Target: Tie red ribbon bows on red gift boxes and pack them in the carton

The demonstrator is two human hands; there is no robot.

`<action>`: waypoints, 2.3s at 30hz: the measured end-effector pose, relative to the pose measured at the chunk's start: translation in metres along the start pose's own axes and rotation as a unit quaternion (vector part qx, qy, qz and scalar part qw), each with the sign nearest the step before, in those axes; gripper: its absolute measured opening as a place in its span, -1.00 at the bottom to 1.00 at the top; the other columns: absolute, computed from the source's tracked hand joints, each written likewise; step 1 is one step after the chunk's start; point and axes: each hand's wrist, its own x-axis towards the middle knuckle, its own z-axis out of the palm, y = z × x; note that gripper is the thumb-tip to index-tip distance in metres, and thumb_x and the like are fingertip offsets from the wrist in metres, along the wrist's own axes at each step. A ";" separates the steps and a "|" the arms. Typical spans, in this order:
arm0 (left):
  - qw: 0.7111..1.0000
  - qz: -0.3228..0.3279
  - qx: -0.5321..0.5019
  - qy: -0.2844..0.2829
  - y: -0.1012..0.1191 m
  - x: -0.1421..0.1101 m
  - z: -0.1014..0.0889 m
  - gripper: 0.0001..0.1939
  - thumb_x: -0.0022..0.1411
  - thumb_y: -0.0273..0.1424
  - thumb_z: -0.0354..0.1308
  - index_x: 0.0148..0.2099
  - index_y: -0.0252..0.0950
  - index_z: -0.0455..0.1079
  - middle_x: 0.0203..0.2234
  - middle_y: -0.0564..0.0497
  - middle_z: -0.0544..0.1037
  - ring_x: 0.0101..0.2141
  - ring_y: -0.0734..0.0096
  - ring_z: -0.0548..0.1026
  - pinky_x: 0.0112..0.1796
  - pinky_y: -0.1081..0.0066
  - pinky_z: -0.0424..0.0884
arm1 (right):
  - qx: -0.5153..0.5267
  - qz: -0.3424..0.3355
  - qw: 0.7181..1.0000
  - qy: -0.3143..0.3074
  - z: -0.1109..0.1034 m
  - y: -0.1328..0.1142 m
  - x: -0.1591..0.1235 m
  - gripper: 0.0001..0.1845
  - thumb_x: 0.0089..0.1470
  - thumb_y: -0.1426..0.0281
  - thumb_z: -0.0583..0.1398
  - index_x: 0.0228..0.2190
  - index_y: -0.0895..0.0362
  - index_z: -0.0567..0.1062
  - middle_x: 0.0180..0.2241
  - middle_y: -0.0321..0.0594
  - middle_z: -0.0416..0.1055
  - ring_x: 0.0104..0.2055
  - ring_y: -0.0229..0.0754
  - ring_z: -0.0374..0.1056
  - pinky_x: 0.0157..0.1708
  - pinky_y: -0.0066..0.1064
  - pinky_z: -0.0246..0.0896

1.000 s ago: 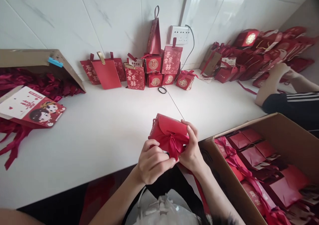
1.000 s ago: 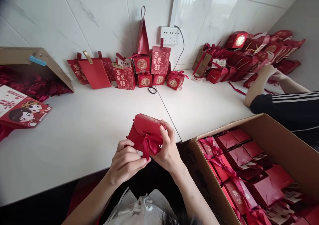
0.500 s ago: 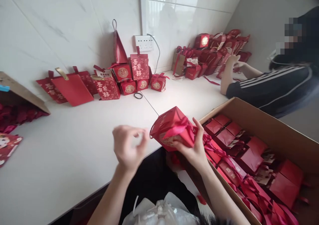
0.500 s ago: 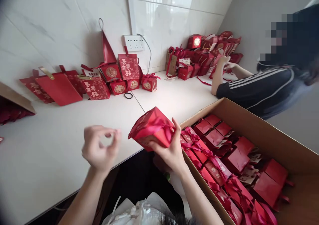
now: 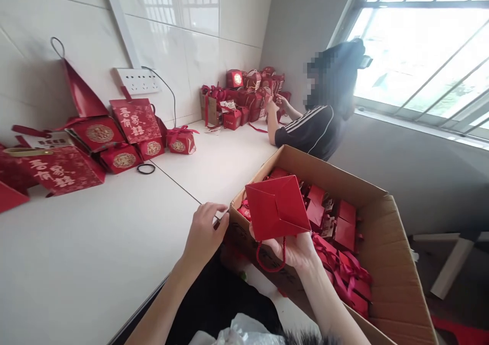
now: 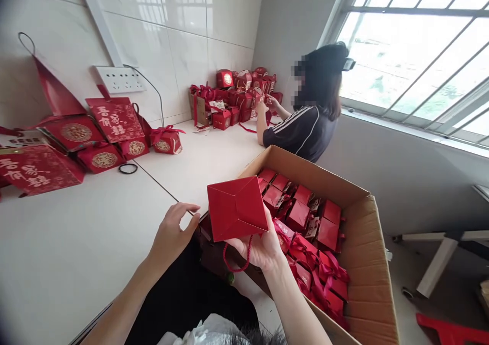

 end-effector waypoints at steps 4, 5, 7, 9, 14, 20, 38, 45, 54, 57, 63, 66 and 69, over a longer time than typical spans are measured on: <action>0.970 0.213 0.001 0.117 0.040 0.005 -0.005 -0.54 0.25 -0.36 -0.02 0.17 -0.41 0.15 0.06 -0.27 0.37 0.15 0.10 0.26 0.11 0.09 0.19 | -0.021 -0.012 1.000 -0.002 -0.005 -0.003 -0.004 -0.51 0.14 0.03 0.03 -0.11 0.12 0.42 -0.07 -0.18 0.47 -0.03 -0.12 0.39 -0.16 -0.28 0.42; 0.962 0.259 0.004 0.082 0.052 0.004 -0.008 -0.50 0.25 -0.30 -0.02 0.18 -0.45 0.15 0.08 -0.29 0.37 0.15 0.06 0.25 0.14 0.05 0.14 | -0.026 -0.018 0.999 0.004 -0.006 -0.003 -0.004 -0.53 0.14 0.04 0.03 -0.13 0.12 0.43 -0.11 -0.19 0.49 -0.07 -0.14 0.41 -0.19 -0.30 0.43; 0.945 0.320 -0.058 -0.029 0.073 -0.002 -0.018 -0.51 0.27 -0.15 -0.05 0.08 -0.41 0.27 -0.04 -0.22 0.49 0.04 0.13 0.40 0.11 0.18 0.23 | -0.039 -0.023 0.999 0.019 -0.010 -0.002 -0.003 -0.54 0.14 0.04 0.03 -0.15 0.12 0.43 -0.15 -0.19 0.51 -0.14 -0.16 0.44 -0.23 -0.31 0.43; 0.906 0.348 -0.186 -0.153 0.085 -0.012 -0.029 -0.67 0.33 -0.21 -0.14 -0.11 -0.25 0.38 -0.33 -0.02 0.61 -0.24 0.39 0.56 -0.07 0.40 0.41 | -0.044 -0.017 0.998 0.028 -0.012 -0.002 -0.001 -0.51 0.11 0.00 0.03 -0.15 0.12 0.42 -0.15 -0.18 0.50 -0.15 -0.14 0.44 -0.24 -0.29 0.43; 0.912 0.222 -0.318 -0.136 0.087 -0.026 -0.047 -0.66 0.38 -0.34 -0.22 -0.28 -0.25 0.36 -0.65 0.08 0.53 -0.62 0.54 0.45 -0.37 0.44 0.46 | -0.078 -0.027 0.996 0.028 -0.011 0.002 0.007 -0.48 0.09 -0.03 0.01 -0.13 0.10 0.37 -0.11 -0.16 0.48 -0.10 -0.10 0.43 -0.19 -0.24 0.40; 0.955 0.081 -0.286 0.009 0.070 -0.012 -0.041 -0.78 0.32 -0.44 -0.10 -0.33 -0.27 0.34 -0.61 0.08 0.44 -0.54 0.53 0.41 -0.39 0.44 0.42 | -0.437 -0.320 0.824 0.165 -0.014 0.017 0.014 -0.34 -0.15 0.12 0.30 -0.04 0.07 0.25 -0.06 -0.11 0.35 -0.02 0.01 0.35 -0.01 -0.03 0.28; 0.958 0.279 -0.026 0.056 0.069 0.006 0.004 -0.90 0.17 -0.50 0.17 -0.24 -0.27 0.35 -0.45 0.05 0.39 -0.39 0.46 0.35 -0.28 0.41 0.35 | -0.719 -0.572 0.363 0.154 -0.018 0.014 -0.004 -0.25 0.03 0.39 0.23 0.17 -0.02 -0.01 0.12 0.03 0.03 0.15 0.04 0.16 -0.03 0.08 0.31; 0.978 0.202 0.042 0.025 0.074 0.006 0.011 -0.95 0.22 -0.46 0.07 -0.32 -0.30 0.33 0.20 -0.21 0.14 0.25 -0.11 0.01 0.10 -0.21 0.09 | -0.716 -0.583 0.354 0.150 -0.018 0.011 -0.011 -0.15 -0.04 0.51 0.26 0.19 -0.01 -0.03 0.12 0.03 0.05 0.19 0.02 0.09 -0.01 0.04 0.31; 0.950 0.299 -0.031 0.082 0.081 0.000 0.012 -0.90 0.16 -0.51 0.15 -0.23 -0.29 0.36 -0.29 -0.07 0.50 -0.19 0.36 0.48 -0.19 0.36 0.44 | -0.712 -0.585 0.353 0.162 -0.021 0.007 -0.018 -0.21 -0.01 0.43 0.24 0.17 -0.03 -0.01 0.11 0.02 0.06 0.15 0.05 0.14 -0.04 0.07 0.31; 0.948 0.309 -0.057 0.057 0.083 -0.002 0.011 -0.84 0.14 -0.55 0.17 -0.19 -0.35 0.36 -0.30 -0.10 0.52 -0.24 0.39 0.49 -0.22 0.42 0.45 | -0.717 -0.584 0.343 0.164 -0.022 0.006 -0.019 -0.21 -0.01 0.49 0.21 0.18 -0.01 -0.02 0.11 0.02 0.05 0.16 0.04 0.12 -0.05 0.04 0.33; 0.944 0.320 -0.074 0.037 0.087 -0.009 0.012 -0.81 0.13 -0.57 0.18 -0.16 -0.40 0.37 -0.28 -0.11 0.51 -0.21 0.37 0.47 -0.19 0.41 0.45 | -0.710 -0.591 0.346 0.163 -0.022 0.007 -0.022 -0.19 -0.01 0.54 0.19 0.20 -0.01 -0.03 0.13 0.01 0.03 0.17 0.01 0.10 -0.03 -0.02 0.32; 0.944 0.320 -0.077 0.030 0.091 -0.009 0.011 -0.81 0.12 -0.57 0.19 -0.17 -0.41 0.36 -0.28 -0.12 0.52 -0.21 0.37 0.47 -0.20 0.40 0.44 | -0.704 -0.598 0.350 0.158 -0.021 0.007 -0.022 -0.19 -0.02 0.56 0.19 0.19 -0.03 -0.01 0.13 -0.01 0.04 0.18 0.00 0.10 -0.01 -0.02 0.29; 0.951 0.301 -0.026 0.067 0.084 0.004 0.004 -0.83 0.12 -0.55 0.20 -0.20 -0.36 0.36 -0.34 -0.05 0.54 -0.31 0.43 0.47 -0.27 0.43 0.39 | -0.684 -0.583 0.405 0.166 -0.022 0.008 -0.025 -0.15 -0.10 0.49 0.29 0.16 -0.07 0.05 0.14 -0.06 0.06 0.17 0.03 0.13 0.01 0.00 0.27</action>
